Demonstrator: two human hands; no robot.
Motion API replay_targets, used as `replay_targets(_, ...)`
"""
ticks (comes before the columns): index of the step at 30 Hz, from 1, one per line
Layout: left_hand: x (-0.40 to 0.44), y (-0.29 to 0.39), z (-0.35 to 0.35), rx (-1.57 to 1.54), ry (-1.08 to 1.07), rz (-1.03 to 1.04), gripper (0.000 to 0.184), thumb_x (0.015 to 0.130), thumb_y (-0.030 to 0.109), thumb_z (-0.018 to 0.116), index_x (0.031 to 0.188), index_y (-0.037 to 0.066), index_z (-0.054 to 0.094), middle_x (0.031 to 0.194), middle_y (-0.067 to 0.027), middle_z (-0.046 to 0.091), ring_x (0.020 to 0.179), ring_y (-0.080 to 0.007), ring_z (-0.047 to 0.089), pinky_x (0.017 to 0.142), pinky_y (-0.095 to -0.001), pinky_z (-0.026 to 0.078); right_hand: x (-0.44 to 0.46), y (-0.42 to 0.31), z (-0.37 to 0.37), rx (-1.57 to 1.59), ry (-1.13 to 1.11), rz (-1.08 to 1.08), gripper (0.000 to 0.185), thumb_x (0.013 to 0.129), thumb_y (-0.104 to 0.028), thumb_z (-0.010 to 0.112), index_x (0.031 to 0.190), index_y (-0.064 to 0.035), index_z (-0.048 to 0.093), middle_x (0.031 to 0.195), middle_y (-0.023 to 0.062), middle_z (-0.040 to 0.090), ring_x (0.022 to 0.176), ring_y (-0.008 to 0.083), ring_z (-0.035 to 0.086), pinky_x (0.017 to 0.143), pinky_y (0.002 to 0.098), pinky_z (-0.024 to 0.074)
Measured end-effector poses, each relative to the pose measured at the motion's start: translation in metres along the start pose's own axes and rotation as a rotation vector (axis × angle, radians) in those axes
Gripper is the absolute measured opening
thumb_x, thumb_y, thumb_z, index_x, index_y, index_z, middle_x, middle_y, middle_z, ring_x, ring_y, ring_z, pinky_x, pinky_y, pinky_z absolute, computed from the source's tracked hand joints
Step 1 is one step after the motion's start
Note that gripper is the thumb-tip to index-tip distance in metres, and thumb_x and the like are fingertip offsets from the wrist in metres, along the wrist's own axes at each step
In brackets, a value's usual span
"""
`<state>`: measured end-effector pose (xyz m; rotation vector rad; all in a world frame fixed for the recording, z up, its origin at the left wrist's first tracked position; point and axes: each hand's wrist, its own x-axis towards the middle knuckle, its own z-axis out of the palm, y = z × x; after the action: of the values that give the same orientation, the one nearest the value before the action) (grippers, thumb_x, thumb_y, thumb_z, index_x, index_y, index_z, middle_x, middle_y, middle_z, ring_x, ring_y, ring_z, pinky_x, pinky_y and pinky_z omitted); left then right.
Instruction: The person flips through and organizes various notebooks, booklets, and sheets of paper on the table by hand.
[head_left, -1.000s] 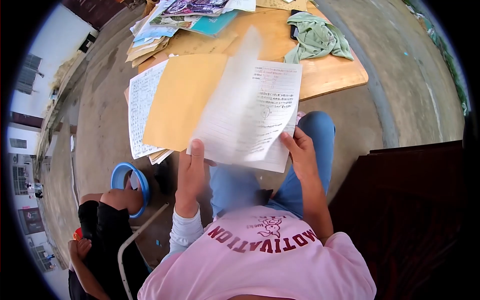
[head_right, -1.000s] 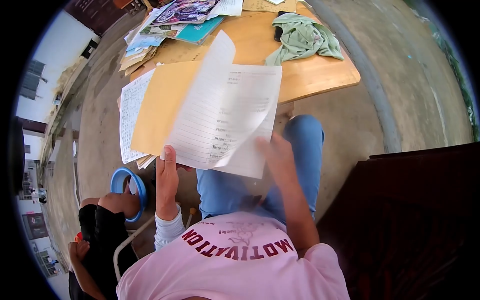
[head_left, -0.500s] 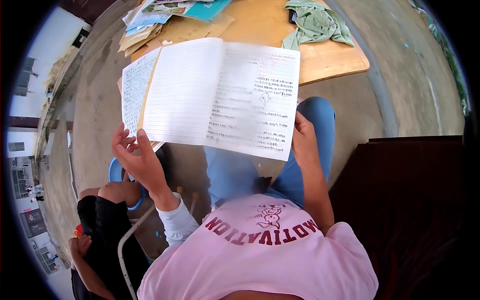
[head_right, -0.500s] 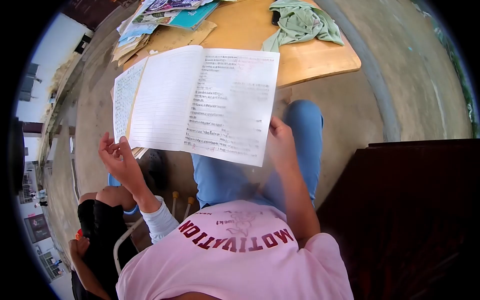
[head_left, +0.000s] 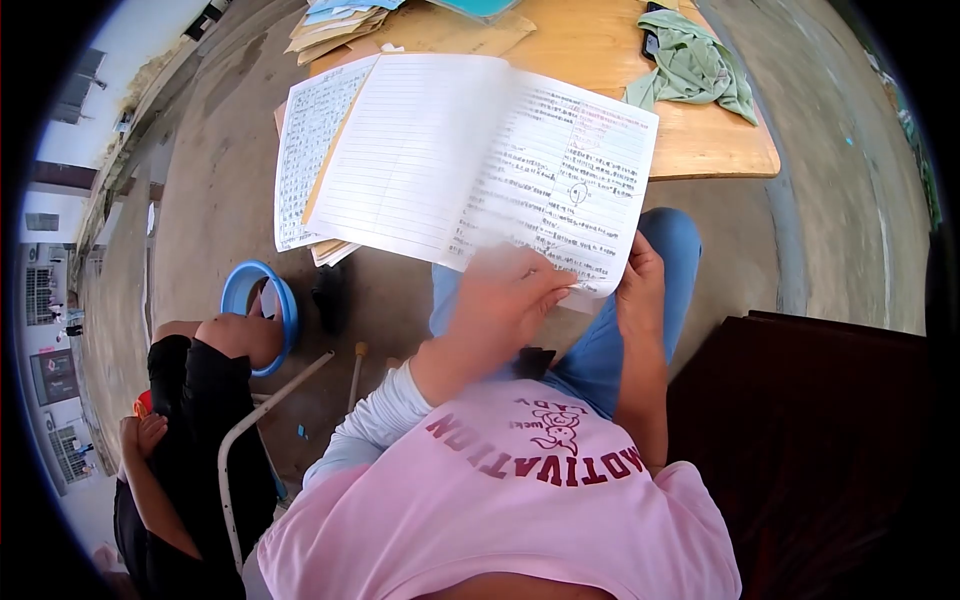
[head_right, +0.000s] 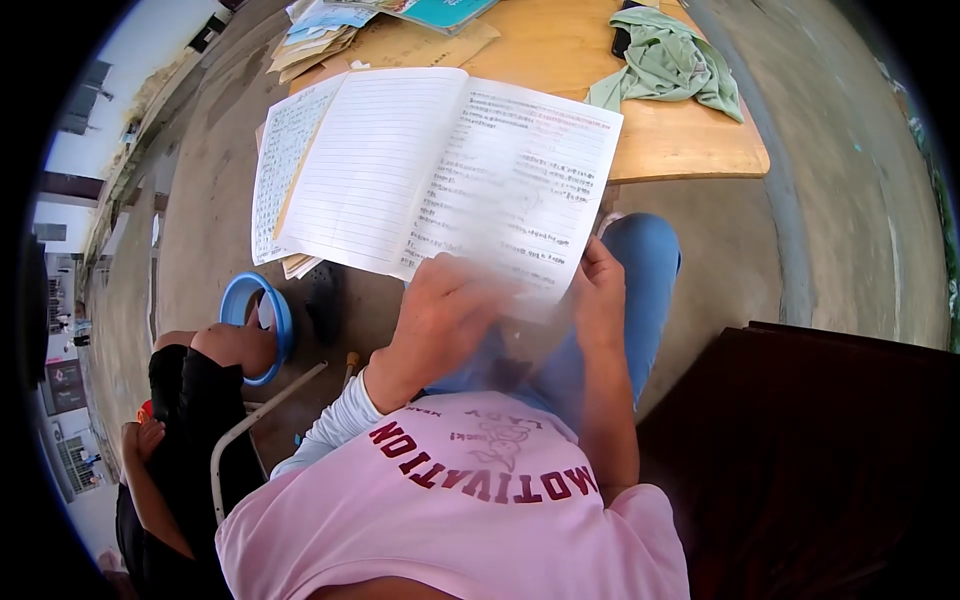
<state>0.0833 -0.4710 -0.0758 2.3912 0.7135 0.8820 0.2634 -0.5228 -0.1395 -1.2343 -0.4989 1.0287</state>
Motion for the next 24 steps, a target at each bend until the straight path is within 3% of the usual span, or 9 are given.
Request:
replay_targets(2,0.002,-0.003,-0.002,-0.146,0.058,-0.074,0.02,0.075,0.009,0.073,0.095,0.008,0.07,0.084,-0.0082,0.064,0.078,-0.0276,0.06,0.069,-0.0353,0.046,0.0,0.003,-0.001,0.033,-0.025,-0.033,0.023,0.091,-0.004,0.058,0.113,0.0026,0.062,0.098,0.0054,0.068,0.085,0.0075,0.062,0.074,0.0202,0.0486)
replay_targets(5,0.002,-0.01,-0.007,-0.219,0.055,-0.114,0.019,0.076,-0.004,0.068,0.094,0.003,0.069,0.082,-0.0079,0.061,0.064,-0.0214,0.057,0.056,-0.0297,0.046,-0.004,-0.004,0.001,0.01,-0.029,0.0,0.023,0.092,-0.01,0.062,0.111,0.0022,0.063,0.097,0.0048,0.067,0.083,0.0071,0.061,0.074,0.0202,0.0477)
replay_targets(8,0.005,-0.009,-0.013,-0.182,0.068,-0.152,0.015,0.076,-0.005,0.069,0.09,0.0,0.068,0.079,-0.0077,0.06,0.062,-0.0184,0.057,0.056,-0.027,0.046,-0.004,-0.008,0.0,-0.098,-0.036,0.05,0.029,0.092,-0.021,0.065,0.111,0.0013,0.063,0.097,0.0031,0.067,0.083,0.0058,0.058,0.073,0.0177,0.0442)
replay_targets(15,0.0,-0.018,-0.018,-0.191,0.093,-0.225,0.008,0.075,-0.002,0.073,0.079,-0.001,0.065,0.069,-0.0049,0.057,0.059,-0.0124,0.051,0.053,-0.024,0.041,-0.006,-0.014,0.005,-0.105,-0.025,0.054,0.033,0.09,-0.026,0.067,0.11,0.0004,0.064,0.096,0.003,0.067,0.083,0.0062,0.057,0.076,0.0198,0.0441)
replay_targets(24,0.009,-0.017,-0.028,-0.164,0.141,-0.276,0.018,0.079,0.009,0.076,0.075,-0.001,0.061,0.065,-0.0037,0.055,0.059,-0.0087,0.047,0.053,-0.0233,0.038,-0.004,-0.014,0.003,-0.131,-0.039,0.054,0.033,0.091,-0.022,0.065,0.114,0.0017,0.063,0.1,0.0045,0.068,0.087,0.0075,0.058,0.08,0.0209,0.045)
